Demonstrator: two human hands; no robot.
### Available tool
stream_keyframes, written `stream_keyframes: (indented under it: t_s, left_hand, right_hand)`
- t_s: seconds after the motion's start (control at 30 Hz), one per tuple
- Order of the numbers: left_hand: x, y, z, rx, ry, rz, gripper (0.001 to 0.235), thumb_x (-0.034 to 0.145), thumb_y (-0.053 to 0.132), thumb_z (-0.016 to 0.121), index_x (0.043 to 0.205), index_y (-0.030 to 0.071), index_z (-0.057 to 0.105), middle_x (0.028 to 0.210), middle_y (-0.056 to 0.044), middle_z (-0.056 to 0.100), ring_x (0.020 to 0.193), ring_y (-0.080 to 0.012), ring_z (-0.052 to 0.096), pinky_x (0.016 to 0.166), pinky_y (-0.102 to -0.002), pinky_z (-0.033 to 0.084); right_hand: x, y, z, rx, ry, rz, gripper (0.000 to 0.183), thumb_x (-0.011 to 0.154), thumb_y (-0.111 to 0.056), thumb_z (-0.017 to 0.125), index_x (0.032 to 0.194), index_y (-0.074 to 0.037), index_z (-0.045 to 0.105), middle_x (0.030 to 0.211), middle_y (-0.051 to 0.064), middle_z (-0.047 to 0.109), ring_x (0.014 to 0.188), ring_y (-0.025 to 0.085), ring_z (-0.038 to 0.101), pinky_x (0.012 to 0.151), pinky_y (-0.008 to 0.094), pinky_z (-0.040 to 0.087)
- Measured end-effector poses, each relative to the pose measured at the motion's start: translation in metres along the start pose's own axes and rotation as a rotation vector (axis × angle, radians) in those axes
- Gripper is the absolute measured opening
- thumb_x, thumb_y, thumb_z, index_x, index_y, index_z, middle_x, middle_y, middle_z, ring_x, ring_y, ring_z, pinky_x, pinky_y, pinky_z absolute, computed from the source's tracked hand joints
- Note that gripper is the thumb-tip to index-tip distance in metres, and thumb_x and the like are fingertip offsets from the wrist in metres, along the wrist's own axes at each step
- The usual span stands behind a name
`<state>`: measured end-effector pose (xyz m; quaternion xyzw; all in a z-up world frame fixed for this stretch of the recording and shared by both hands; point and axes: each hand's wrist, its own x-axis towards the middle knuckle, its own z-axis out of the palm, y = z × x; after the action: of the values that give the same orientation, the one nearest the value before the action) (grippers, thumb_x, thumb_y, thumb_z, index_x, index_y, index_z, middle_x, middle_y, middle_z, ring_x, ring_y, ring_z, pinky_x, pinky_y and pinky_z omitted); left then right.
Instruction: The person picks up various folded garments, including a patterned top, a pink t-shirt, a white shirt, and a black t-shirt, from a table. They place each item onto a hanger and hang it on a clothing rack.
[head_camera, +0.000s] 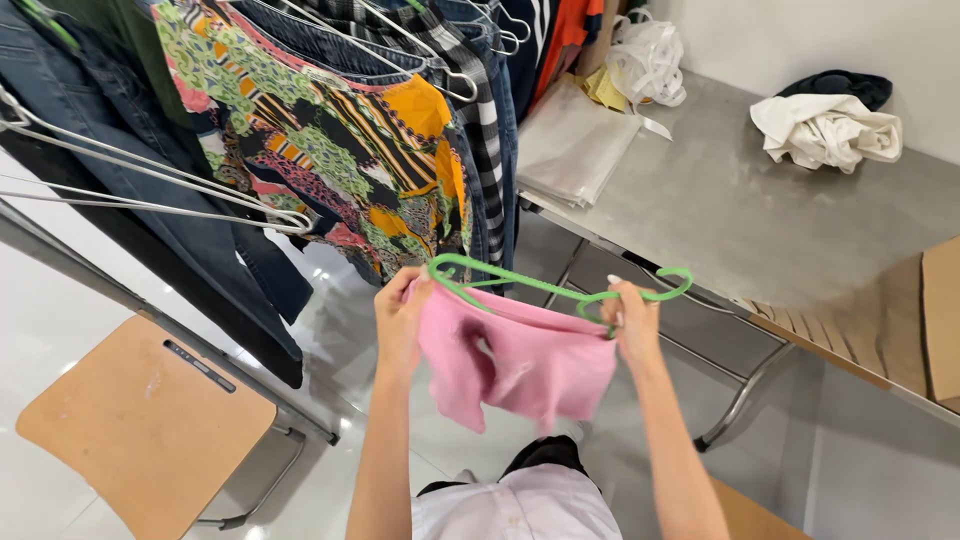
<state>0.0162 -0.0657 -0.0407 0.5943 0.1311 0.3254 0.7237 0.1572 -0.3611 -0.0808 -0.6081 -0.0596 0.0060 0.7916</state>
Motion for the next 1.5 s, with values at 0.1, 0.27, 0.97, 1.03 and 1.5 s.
stream_keyframes:
  t_s: [0.1,0.27,0.97,1.03,1.5]
  left_hand:
    - [-0.007,-0.003,-0.015,-0.008,0.127,0.003,0.011,0.097,0.012,0.066,0.089,0.011,0.074,0.078,0.002,0.062,0.078,-0.0069,0.05,0.08,-0.022,0.043]
    - [-0.009,0.023,-0.018,0.13,0.117,0.087,0.013,0.099,0.016,0.068,0.09,0.011,0.076,0.082,-0.002,0.072,0.082,-0.0062,0.056,0.084,-0.025,0.049]
    - [0.036,-0.041,-0.024,1.003,-0.281,0.677,0.011,0.087,0.023,0.075,0.093,0.023,0.066,0.094,0.006,0.068,0.094,-0.0148,0.065,0.087,-0.032,0.045]
    - [0.047,-0.036,-0.027,1.018,-0.229,0.711,0.012,0.087,0.023,0.077,0.094,0.024,0.068,0.096,0.008,0.069,0.099,-0.011,0.065,0.091,-0.029,0.043]
    - [0.127,0.041,-0.025,0.668,0.429,0.545,0.061,0.094,0.015,0.074,0.146,0.006,0.044,0.142,-0.026,0.036,0.137,-0.0521,0.04,0.114,-0.065,0.032]
  right_hand:
    - [-0.02,-0.072,0.04,-0.151,-0.051,-0.014,0.049,0.085,-0.006,0.053,0.041,-0.013,0.034,0.038,0.001,0.024,0.032,0.01,0.026,0.034,0.023,0.019]
    - [-0.01,-0.066,0.039,-0.331,-0.093,-0.005,0.047,0.085,-0.007,0.056,0.04,-0.011,0.04,0.036,0.004,0.031,0.032,0.012,0.03,0.035,0.025,0.022]
    - [-0.015,-0.124,0.12,-0.639,-0.484,-0.181,0.055,0.1,-0.03,0.065,0.049,-0.012,0.05,0.039,0.0,0.041,0.045,0.01,0.033,0.051,0.026,0.031]
    - [-0.012,-0.133,0.119,-0.644,-0.552,-0.185,0.05,0.1,-0.028,0.063,0.054,-0.012,0.052,0.041,0.0,0.042,0.048,0.011,0.034,0.053,0.026,0.032]
    - [0.065,-0.083,0.162,-0.898,-0.359,-0.467,0.015,0.091,-0.02,0.071,0.102,-0.026,0.079,0.083,0.004,0.076,0.071,0.025,0.07,0.069,0.034,0.052]
